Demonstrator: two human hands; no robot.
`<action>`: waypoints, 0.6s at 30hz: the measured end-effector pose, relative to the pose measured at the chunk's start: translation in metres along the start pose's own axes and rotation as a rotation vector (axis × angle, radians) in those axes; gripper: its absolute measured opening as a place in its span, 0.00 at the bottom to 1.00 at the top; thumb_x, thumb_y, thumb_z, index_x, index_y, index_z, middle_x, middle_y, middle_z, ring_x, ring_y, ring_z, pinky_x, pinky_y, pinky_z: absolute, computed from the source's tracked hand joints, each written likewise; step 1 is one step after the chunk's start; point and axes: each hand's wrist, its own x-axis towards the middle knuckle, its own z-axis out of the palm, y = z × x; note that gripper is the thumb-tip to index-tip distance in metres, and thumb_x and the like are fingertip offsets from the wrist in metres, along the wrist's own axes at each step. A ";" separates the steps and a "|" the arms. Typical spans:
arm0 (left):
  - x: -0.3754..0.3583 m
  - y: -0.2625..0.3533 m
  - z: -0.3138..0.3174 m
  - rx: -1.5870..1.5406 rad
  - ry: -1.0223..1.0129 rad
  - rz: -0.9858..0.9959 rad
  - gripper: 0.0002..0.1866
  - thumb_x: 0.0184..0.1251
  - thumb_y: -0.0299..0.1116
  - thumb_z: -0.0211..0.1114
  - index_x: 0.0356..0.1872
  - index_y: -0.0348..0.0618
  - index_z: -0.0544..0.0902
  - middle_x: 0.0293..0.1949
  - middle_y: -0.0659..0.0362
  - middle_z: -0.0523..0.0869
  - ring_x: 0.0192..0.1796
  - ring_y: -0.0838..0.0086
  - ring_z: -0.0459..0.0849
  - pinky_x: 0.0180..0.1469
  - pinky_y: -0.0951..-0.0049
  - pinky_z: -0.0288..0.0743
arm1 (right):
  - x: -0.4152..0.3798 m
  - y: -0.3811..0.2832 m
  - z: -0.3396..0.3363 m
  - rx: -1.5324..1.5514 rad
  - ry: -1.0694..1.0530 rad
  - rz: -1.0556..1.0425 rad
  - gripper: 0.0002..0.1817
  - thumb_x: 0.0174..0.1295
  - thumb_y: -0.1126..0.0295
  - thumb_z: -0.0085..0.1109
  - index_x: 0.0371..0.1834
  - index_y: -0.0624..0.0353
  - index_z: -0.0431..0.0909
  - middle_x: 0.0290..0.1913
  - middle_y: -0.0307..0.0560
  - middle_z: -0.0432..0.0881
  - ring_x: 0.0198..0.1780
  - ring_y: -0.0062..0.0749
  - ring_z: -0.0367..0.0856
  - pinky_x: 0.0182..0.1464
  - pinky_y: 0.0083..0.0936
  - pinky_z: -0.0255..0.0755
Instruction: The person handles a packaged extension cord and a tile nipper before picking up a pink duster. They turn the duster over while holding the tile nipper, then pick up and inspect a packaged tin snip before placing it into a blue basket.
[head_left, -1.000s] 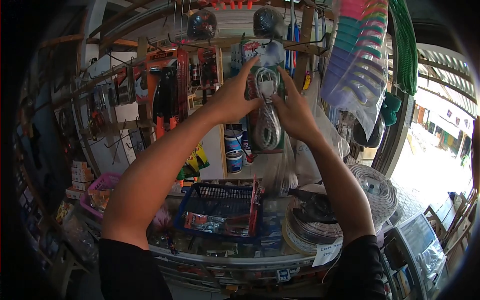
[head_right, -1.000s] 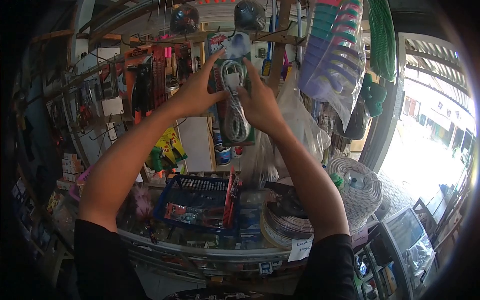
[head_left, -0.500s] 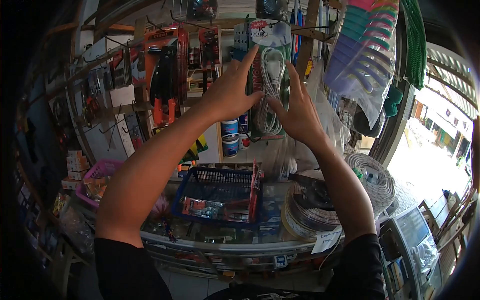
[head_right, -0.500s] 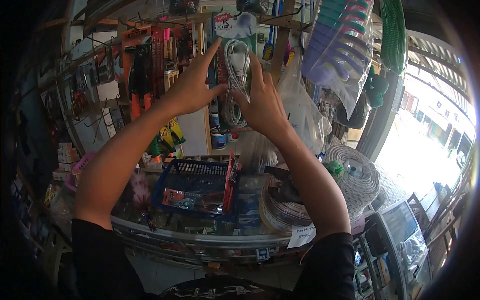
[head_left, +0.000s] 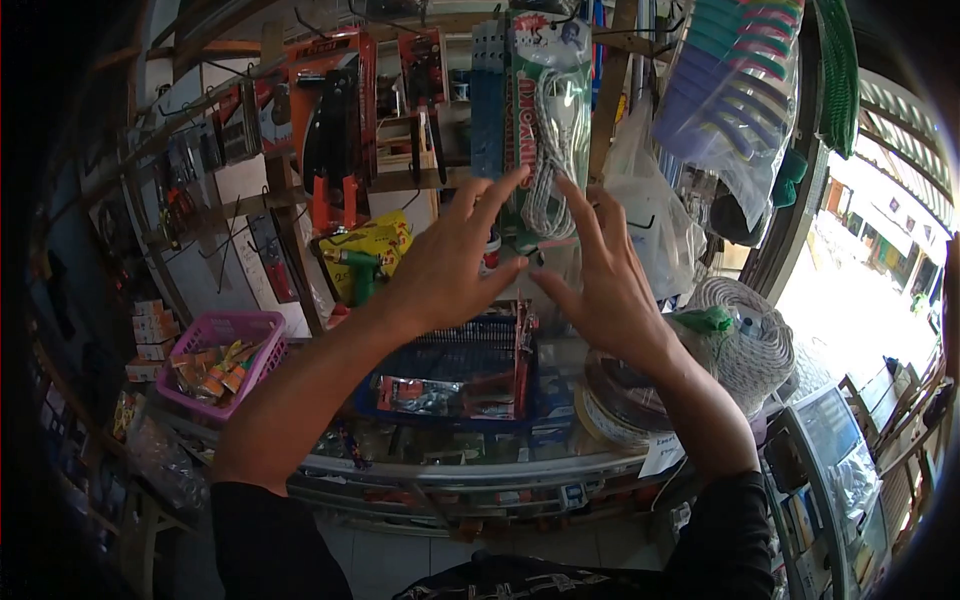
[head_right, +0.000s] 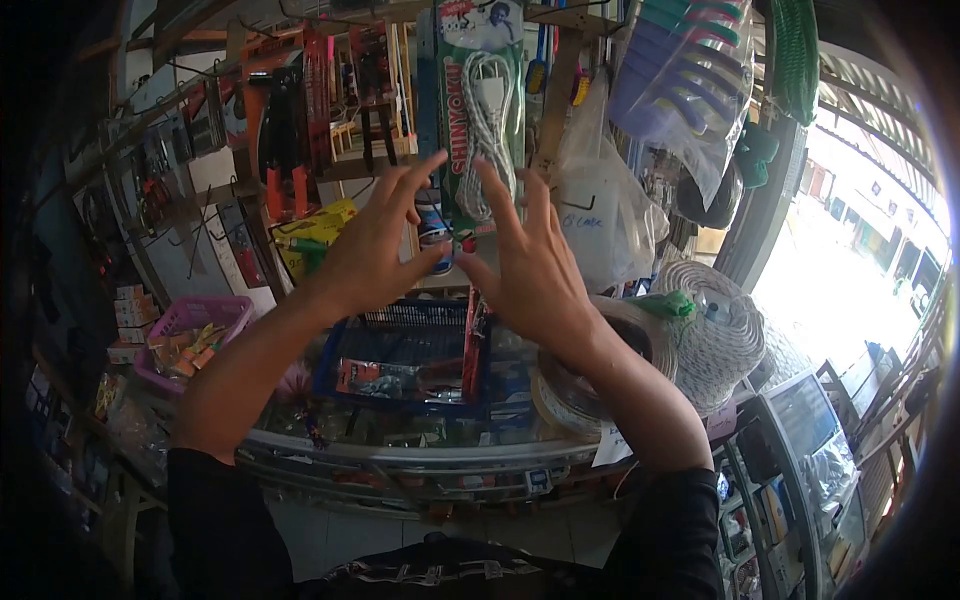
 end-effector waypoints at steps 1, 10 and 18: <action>-0.011 0.003 0.000 -0.028 -0.050 -0.016 0.49 0.70 0.40 0.74 0.87 0.57 0.54 0.68 0.44 0.70 0.58 0.50 0.83 0.57 0.53 0.82 | -0.008 -0.004 0.001 0.042 -0.017 -0.015 0.54 0.63 0.66 0.76 0.89 0.49 0.50 0.75 0.74 0.60 0.73 0.76 0.69 0.73 0.56 0.69; -0.126 -0.032 0.047 -0.189 -0.332 -0.262 0.43 0.73 0.40 0.71 0.85 0.55 0.58 0.71 0.46 0.70 0.65 0.50 0.83 0.60 0.53 0.83 | -0.071 -0.025 0.053 0.347 -0.406 0.174 0.54 0.62 0.66 0.77 0.89 0.49 0.52 0.75 0.63 0.63 0.75 0.66 0.70 0.75 0.50 0.70; -0.215 -0.095 0.121 -0.238 -0.318 -0.361 0.33 0.73 0.38 0.69 0.77 0.46 0.70 0.62 0.48 0.77 0.59 0.52 0.85 0.59 0.54 0.80 | -0.125 -0.013 0.136 0.407 -0.547 0.248 0.48 0.66 0.63 0.74 0.86 0.54 0.57 0.67 0.61 0.71 0.63 0.59 0.80 0.65 0.47 0.75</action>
